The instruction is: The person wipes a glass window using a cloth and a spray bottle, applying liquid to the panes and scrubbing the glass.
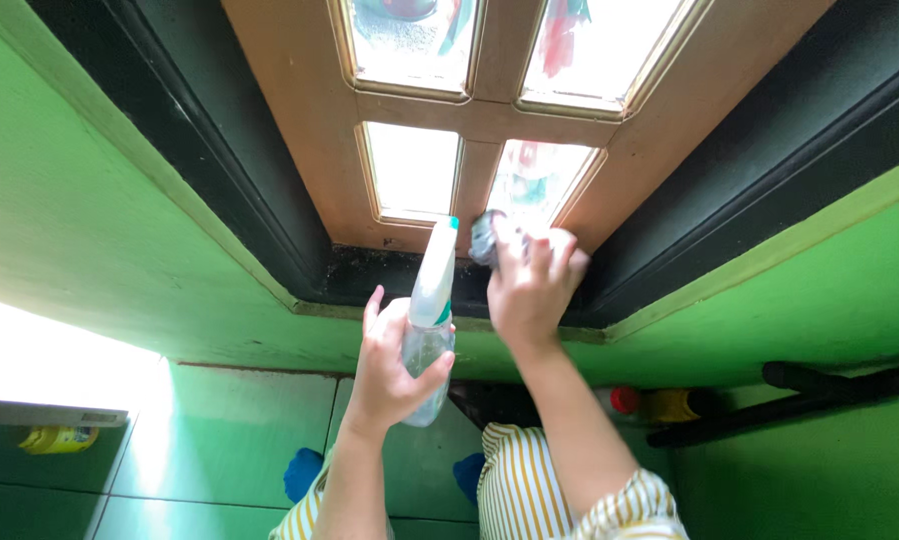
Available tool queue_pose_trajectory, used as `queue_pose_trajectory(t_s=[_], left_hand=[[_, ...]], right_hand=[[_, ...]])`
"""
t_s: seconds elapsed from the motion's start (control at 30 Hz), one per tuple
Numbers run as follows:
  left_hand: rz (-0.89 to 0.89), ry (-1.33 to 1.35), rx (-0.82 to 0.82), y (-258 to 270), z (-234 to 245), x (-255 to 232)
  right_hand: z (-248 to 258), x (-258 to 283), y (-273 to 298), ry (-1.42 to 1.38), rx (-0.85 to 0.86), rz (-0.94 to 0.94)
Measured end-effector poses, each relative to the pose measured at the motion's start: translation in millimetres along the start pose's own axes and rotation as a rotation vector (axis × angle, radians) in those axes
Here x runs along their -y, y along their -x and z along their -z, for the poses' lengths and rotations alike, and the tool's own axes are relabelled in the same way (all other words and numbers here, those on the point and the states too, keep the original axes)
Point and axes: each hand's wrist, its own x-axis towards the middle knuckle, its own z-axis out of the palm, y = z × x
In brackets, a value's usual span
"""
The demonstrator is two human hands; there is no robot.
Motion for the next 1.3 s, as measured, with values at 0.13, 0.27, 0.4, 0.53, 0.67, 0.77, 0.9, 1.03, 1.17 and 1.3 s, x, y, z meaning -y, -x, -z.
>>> queue_pose_trajectory(t_s=[0.13, 0.27, 0.4, 0.53, 0.67, 0.77, 0.9, 1.03, 1.17, 1.3], left_hand=[[-0.011, -0.03, -0.001, -1.5, -0.4, -2.3], [-0.005, -0.009, 0.001, -2.4, -1.0, -3.8], [-0.007, -0.025, 0.007, -3.3, -1.9, -2.1], [0.003, -0.018, 0.002, -1.9, -2.5, -3.1], [-0.036, -0.062, -0.02, -1.0, -4.2, -2.6], [-0.016, -0.051, -0.012, 1.5, -3.6, -1.5], [-0.027, -0.055, -0.007, -0.6, -4.1, -0.3], [-0.013, -0.057, -0.003, -0.5, -4.8, -2.1], [-0.014, -0.045, -0.013, -2.6, -5.7, -2.8], [-0.003, -0.044, -0.003, -3.1, -4.6, -2.4]], right_hand=[[0.5, -20.9, -44.1, 0.001, -0.339, -0.039], [3.5, -17.5, -42.5, -0.022, -0.278, -0.113], [-1.5, 2.7, 1.4, 0.033, -0.008, -0.198], [-3.4, -5.2, -3.7, -0.074, -0.175, -0.188], [3.5, -19.9, -48.5, -0.113, -0.244, -0.232], [11.0, -12.4, -48.8, -0.117, -0.221, -0.274], [4.8, -1.1, -21.0, -0.054, -0.049, -0.32], [-7.0, 4.6, 7.4, 0.087, 0.037, -0.28], [-13.6, 15.0, 14.8, 0.106, 0.016, -0.242], [-13.9, 2.9, -4.5, -0.046, -0.15, -0.2]])
